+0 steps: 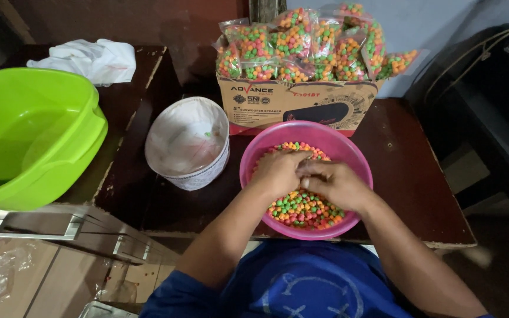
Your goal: Manually filling small plastic bags with colorful snacks from a large bowl using hands and a spoon.
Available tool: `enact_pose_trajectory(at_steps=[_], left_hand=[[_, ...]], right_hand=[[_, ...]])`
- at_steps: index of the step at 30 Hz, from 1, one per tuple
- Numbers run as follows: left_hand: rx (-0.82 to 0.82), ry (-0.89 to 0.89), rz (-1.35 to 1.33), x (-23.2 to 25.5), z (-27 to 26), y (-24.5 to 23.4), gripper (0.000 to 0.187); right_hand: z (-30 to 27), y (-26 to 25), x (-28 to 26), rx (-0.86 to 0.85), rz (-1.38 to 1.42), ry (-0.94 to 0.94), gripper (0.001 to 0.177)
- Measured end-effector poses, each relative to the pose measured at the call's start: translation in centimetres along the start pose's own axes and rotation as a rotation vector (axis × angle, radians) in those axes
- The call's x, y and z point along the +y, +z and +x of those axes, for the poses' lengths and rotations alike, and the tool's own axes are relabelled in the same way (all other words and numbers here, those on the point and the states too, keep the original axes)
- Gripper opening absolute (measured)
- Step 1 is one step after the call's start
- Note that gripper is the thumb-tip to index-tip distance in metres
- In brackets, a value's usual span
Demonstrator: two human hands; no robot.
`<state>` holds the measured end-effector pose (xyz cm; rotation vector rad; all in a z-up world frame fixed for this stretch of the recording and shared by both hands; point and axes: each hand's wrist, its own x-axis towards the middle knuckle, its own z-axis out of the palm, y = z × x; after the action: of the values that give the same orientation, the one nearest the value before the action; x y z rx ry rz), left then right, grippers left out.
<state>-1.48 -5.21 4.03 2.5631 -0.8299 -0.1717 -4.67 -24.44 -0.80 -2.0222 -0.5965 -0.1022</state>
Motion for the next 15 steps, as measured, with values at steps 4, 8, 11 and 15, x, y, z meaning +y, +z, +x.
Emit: enact_pose_trajectory(at_steps=[4, 8, 11, 15], left_hand=[[0.045, 0.116, -0.075, -1.5, 1.0, 2.4, 0.041], [0.09, 0.189, -0.119, -1.7, 1.2, 2.1, 0.044], [0.094, 0.171, -0.081, -2.3, 2.3, 3.4, 0.039], [0.054, 0.179, -0.098, -1.7, 1.5, 2.8, 0.033]], right_hand=[[0.1, 0.0, 0.4, -0.027, -0.059, -0.051, 0.019], [0.4, -0.4, -1.1, -0.077, -0.098, -0.11, 0.016], [0.3, -0.4, -1.3, -0.114, -0.094, -0.151, 0.013], [0.3, -0.3, -1.8, -0.141, -0.102, -0.196, 0.013]])
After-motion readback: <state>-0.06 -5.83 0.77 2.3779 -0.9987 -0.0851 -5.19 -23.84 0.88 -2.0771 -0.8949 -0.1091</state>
